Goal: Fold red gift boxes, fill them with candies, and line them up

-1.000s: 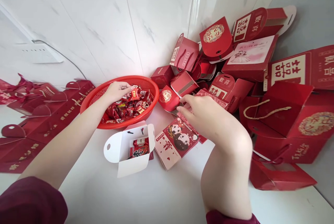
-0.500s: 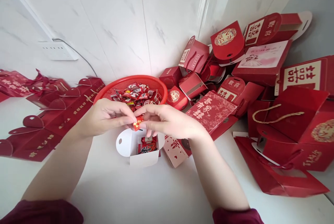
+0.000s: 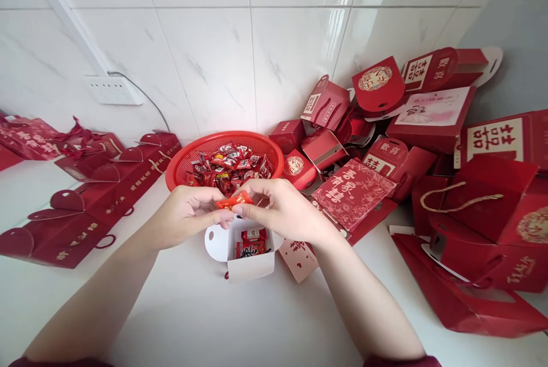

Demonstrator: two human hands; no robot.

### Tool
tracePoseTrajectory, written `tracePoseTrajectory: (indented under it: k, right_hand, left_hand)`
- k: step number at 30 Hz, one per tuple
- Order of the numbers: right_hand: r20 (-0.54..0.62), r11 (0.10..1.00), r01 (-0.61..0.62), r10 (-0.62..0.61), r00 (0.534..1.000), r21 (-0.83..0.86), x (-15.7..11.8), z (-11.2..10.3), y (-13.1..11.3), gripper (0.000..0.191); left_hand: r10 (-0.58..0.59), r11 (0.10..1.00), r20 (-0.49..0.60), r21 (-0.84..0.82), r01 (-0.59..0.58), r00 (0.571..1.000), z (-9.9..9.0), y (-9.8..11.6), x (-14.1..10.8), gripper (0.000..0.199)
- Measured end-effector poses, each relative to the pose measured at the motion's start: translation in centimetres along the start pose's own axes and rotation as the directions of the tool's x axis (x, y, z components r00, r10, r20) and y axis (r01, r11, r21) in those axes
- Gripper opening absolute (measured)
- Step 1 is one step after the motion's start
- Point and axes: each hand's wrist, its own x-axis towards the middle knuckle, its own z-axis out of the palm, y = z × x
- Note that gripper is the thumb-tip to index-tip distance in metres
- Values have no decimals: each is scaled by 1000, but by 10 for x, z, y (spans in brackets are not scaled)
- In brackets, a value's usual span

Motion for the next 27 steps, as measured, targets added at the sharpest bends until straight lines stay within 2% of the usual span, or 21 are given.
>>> tracePoseTrajectory:
  k: [4,8,11,13,15,17,19,20,21,23,25,27]
  right_hand:
    - [6,1000,-6,6,1000,5,1,3,4,22]
    - [46,999,-39,38,998,15,-1,2,4,22]
    - [106,997,-22,30,994,-79,0,2,2,19]
    - [85,979,20,-3,996,-201,1,2,1,15]
    - [39,944,65,-55,998,-322,2,2,0,11]
    - [11,914,71,-73,997,-399,1,-1,-1,7]
    - [-36,896,24,-44,998,-443,-2,-7,-1,4]
    - [-75,891,-12,-25,997,-453,-4,-10,-1,2]
    - [-113,892,-43,-9,994,-450,-6,-13,-1,3]
    - [-147,910,-71,11,989,-409,-9,-19,-1,7]
    - [-130,927,-57,9,991,-371,-10,-22,-1,9]
    - [-104,922,-39,-1,995,-384,-10,-22,0,8]
  left_hand:
    - [46,990,-14,134,-43,999,-3,1,-2,22]
    - [102,965,46,239,-110,994,-9,3,-3,25]
    - [160,930,121,314,-190,980,-13,3,-2,30]
    - [181,903,126,371,-216,975,-12,2,-1,31]
    - [175,894,58,408,-184,983,-8,0,0,27]
    - [125,899,-34,427,-98,992,-4,0,0,23]
    - [54,888,-88,460,-7,995,-1,1,-1,24]
    - [23,870,-78,492,19,997,0,2,-2,27]
    - [-1,849,-38,528,21,999,1,2,-2,29]
    - [-10,820,114,569,-57,993,3,3,-3,31]
    - [34,813,282,550,-190,959,8,2,-2,29]
    - [87,800,391,520,-298,916,16,-1,1,22]
